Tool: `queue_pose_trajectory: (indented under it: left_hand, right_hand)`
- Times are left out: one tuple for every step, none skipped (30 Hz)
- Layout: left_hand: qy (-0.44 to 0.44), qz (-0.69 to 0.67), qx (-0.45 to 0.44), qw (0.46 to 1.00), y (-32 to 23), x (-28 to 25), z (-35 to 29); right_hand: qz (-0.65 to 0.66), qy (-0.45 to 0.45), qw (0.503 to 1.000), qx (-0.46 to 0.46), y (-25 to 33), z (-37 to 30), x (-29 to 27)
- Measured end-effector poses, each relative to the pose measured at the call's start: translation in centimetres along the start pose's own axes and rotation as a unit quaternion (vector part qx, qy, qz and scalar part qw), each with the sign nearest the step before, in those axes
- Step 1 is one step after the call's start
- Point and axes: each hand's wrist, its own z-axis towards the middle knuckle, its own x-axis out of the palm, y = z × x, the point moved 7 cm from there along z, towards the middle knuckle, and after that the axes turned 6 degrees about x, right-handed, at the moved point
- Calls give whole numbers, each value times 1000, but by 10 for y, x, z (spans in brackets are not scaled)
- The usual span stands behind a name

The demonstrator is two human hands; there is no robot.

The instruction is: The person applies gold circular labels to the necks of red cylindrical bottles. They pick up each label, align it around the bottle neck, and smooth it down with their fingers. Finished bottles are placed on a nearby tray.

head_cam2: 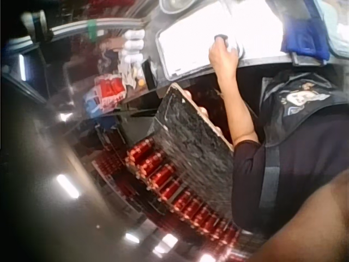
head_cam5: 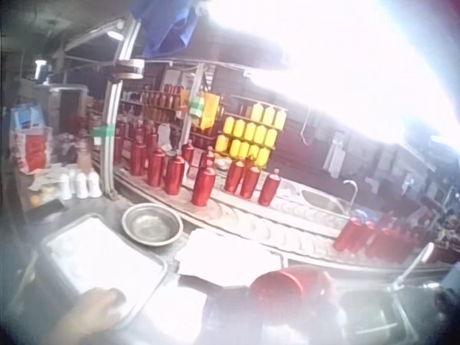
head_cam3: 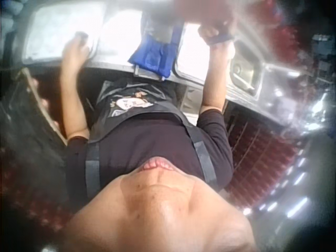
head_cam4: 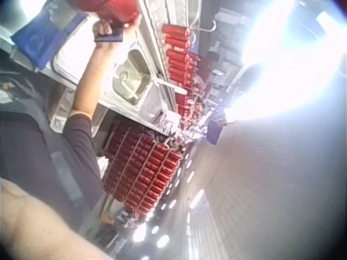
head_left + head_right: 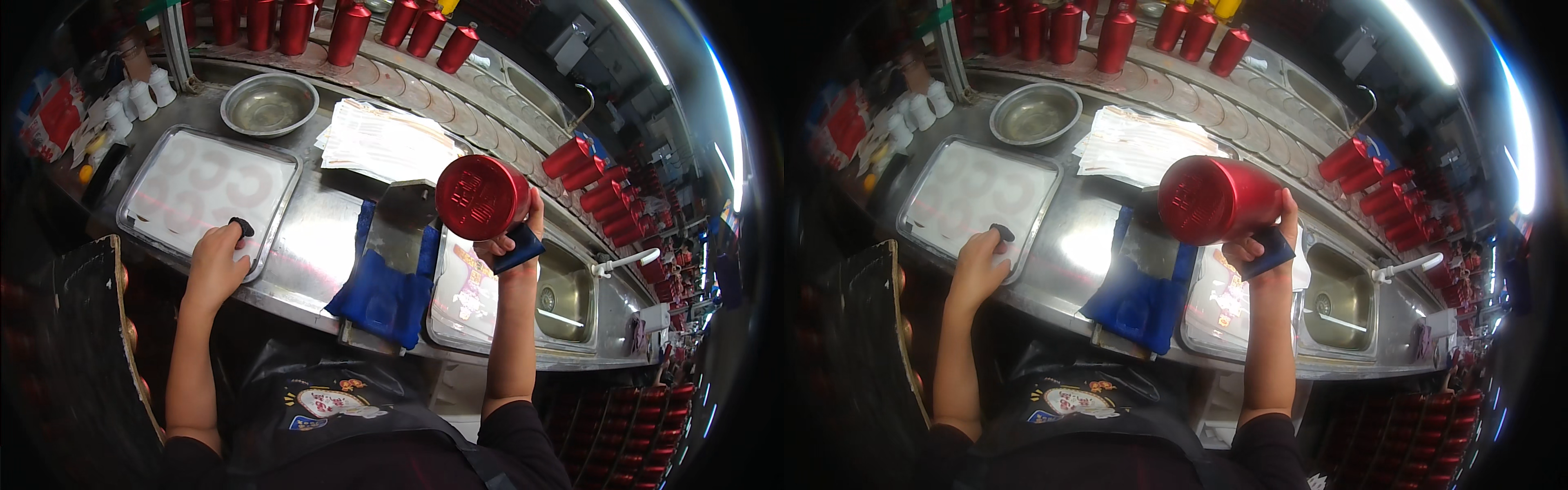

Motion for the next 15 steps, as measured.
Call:
queue_pose_trajectory:
  left_hand:
    - [-3,-3,5,1000,0,0,0]
    - [3,3,13,1000,0,1,-1]
    - [10,7,19,1000,0,3,-1]
    - [18,17,15,1000,3,3,-1]
    - [8,0,13,1000,3,4,-3]
    - [1,0,35,999,1,4,-4]
    - [-10,8,44,999,0,3,-5]
    - [-12,18,45,999,0,3,-6]
    - [-25,22,54,998,-2,2,-8]
    - [-34,27,58,997,-3,1,-9]
    - [-28,50,50,997,-3,2,-9]
    - [-24,49,57,997,-5,2,-10]
    - [-22,47,58,997,-6,2,-10]
    - [-27,46,58,997,-6,0,-10]
    - [-18,40,55,998,-7,1,-10]
  right_hand:
    - [-5,1,1000,5,-2,-2,1]
    - [-19,-4,1000,-1,-2,-3,1]
    - [-31,-10,999,-6,-3,-4,1]
    - [-41,-6,999,-11,-4,-5,4]
    - [-67,-5,997,-29,-5,-5,6]
    - [-81,-16,996,-39,-6,-6,8]
    - [-155,-56,982,-90,-3,-7,9]
    - [-234,-82,959,-136,1,-10,15]
    - [-267,-142,935,-187,4,-10,16]
    - [-348,-110,917,-159,-4,-5,30]
    - [-414,-105,890,-162,-10,1,39]
    - [-480,-105,855,-167,-13,7,50]
    - [-515,-128,830,-172,-17,12,55]
    - [-530,-124,823,-163,-23,21,61]
    - [-541,-119,816,-166,-30,29,66]
